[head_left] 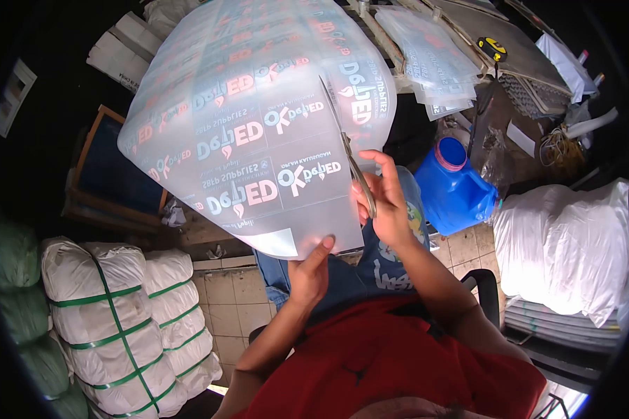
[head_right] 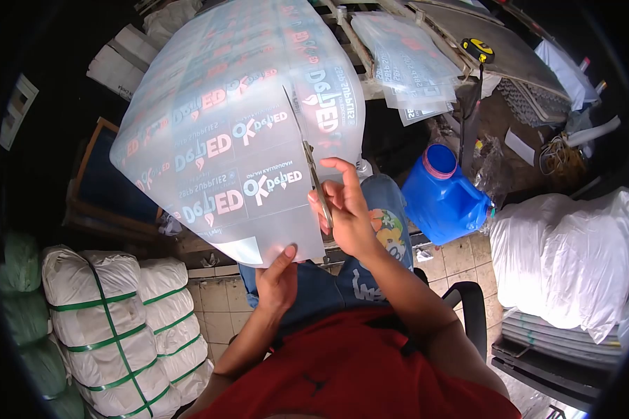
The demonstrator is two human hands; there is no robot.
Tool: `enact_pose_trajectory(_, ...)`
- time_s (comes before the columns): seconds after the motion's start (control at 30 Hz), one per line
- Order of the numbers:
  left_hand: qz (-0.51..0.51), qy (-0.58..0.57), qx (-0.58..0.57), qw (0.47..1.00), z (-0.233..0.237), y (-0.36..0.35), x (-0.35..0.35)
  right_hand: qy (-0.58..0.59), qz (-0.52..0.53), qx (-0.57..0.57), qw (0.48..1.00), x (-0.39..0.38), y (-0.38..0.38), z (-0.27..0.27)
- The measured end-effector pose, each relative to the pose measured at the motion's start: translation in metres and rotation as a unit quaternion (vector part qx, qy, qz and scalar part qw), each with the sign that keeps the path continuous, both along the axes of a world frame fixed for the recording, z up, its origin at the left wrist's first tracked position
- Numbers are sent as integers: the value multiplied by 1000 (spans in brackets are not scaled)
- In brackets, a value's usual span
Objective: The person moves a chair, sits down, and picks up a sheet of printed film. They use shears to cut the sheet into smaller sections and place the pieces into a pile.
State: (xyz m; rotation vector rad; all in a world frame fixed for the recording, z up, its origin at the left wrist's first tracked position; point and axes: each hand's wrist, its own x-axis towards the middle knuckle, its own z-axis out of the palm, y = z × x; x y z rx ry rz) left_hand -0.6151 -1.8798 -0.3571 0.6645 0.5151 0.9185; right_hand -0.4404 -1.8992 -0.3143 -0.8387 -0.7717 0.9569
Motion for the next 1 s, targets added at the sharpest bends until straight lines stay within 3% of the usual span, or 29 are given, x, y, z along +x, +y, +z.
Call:
enact_pose_trajectory(0.4,6,-1,8,1000,5,-9,-3,-62,-60,17,996,-3,36,7)
enact_pose_trajectory(0.5,0,-27,-11,1000,2,-9,-4,-3,-39,41,998,-7,42,18)
enact_pose_trajectory(0.63,25,-16,22,999,5,-9,-3,-39,-51,48,997,-8,46,18)
enact_pose_trajectory(0.93,34,-21,18,999,14,-13,-8,-19,-94,15,995,-9,65,35)
enact_pose_trajectory(1.0,39,-29,25,998,19,-13,-10,-69,-140,0,988,-5,76,38)
